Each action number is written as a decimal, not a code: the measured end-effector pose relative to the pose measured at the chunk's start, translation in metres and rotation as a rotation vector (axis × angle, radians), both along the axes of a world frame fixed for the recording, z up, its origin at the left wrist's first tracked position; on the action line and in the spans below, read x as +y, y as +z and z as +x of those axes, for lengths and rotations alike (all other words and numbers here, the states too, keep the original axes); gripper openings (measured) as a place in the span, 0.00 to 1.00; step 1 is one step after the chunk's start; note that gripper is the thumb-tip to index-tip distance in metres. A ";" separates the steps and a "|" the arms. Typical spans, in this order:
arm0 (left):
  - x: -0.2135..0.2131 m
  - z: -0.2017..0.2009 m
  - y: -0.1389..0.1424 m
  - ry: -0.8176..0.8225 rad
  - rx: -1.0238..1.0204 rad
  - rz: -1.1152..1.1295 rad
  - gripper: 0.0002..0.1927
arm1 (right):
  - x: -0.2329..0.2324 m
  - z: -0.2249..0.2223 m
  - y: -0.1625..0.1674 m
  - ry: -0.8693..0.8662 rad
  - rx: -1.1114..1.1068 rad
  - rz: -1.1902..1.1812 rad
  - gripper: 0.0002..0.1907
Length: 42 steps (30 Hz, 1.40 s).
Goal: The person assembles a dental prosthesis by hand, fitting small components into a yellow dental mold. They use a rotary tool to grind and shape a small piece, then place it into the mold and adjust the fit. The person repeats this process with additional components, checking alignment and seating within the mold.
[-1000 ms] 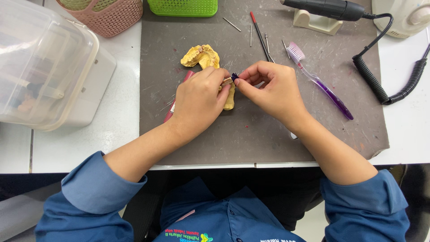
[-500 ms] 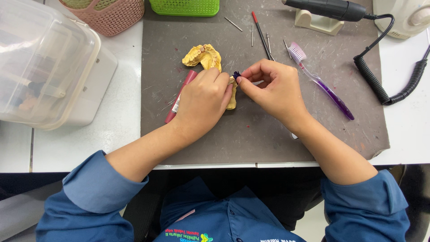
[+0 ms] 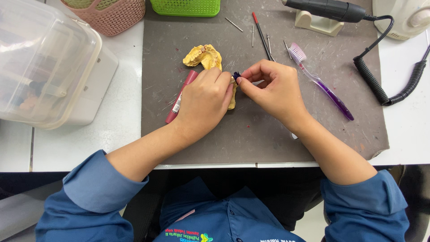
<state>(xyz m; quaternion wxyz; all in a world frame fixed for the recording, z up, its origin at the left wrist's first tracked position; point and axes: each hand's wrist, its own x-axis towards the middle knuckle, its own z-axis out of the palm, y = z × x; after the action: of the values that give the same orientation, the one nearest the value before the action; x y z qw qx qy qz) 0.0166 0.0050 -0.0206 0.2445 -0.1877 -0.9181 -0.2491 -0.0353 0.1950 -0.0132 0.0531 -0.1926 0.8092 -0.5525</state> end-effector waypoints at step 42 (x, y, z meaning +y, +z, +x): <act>-0.003 -0.010 -0.002 0.035 -0.157 0.170 0.08 | 0.013 -0.014 0.005 0.020 -0.026 0.127 0.09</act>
<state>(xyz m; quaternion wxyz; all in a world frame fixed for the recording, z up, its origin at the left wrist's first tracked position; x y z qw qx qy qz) 0.0067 0.0018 -0.0223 0.1912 -0.1301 -0.9132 -0.3356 -0.0493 0.2083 -0.0085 0.0811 -0.1900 0.8399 -0.5020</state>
